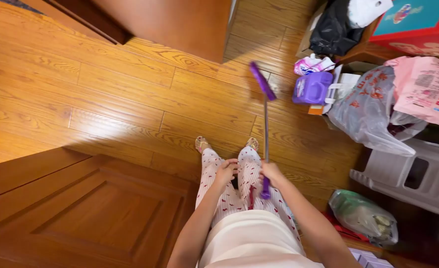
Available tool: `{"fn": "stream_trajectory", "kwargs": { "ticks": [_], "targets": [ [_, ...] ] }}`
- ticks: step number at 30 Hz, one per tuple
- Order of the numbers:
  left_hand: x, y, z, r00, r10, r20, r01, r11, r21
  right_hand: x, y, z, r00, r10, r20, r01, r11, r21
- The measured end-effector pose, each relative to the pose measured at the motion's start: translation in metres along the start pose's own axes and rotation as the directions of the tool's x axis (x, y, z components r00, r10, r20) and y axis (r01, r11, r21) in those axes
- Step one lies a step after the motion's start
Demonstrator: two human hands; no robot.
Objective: Sweep the floor in multiple rooms using a broom and dustpan.
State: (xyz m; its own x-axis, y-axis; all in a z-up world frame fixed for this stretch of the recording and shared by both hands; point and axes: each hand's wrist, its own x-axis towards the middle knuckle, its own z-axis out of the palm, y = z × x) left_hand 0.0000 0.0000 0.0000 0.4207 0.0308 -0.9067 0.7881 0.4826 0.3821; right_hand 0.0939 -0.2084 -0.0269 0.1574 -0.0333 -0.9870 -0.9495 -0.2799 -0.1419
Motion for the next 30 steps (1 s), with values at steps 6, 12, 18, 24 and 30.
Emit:
{"fn": "stream_trajectory", "kwargs": {
  "ticks": [6, 12, 18, 24, 30],
  "targets": [
    [0.007, -0.011, -0.055, 0.987, -0.024, -0.161, 0.019, 0.999, -0.035, 0.012, 0.039, 0.144, 0.952, 0.171, 0.254, -0.163, 0.985, -0.054],
    [-0.044, 0.054, -0.083, 0.966, -0.257, 0.032, 0.254, 0.915, -0.314, 0.038, 0.007, 0.186, 0.798, 0.221, 0.560, -0.344, 0.931, 0.124],
    [-0.047, 0.069, -0.046, 0.932, -0.139, 0.334, 0.320, 0.745, -0.585, -0.081, -0.042, 0.154, 0.842, 0.209, 0.498, -0.342, 0.920, 0.192],
    [0.087, -0.007, -0.087, 0.955, 0.035, 0.296, 0.199, 0.663, -0.721, -0.009, -0.031, 0.211, 0.906, 0.105, 0.409, -0.235, 0.930, 0.282],
    [0.035, 0.016, -0.159, 0.998, -0.046, 0.041, 0.056, 0.399, -0.915, -0.022, -0.045, 0.315, 0.890, 0.329, 0.316, -0.299, 0.944, -0.140]
  ]
}}
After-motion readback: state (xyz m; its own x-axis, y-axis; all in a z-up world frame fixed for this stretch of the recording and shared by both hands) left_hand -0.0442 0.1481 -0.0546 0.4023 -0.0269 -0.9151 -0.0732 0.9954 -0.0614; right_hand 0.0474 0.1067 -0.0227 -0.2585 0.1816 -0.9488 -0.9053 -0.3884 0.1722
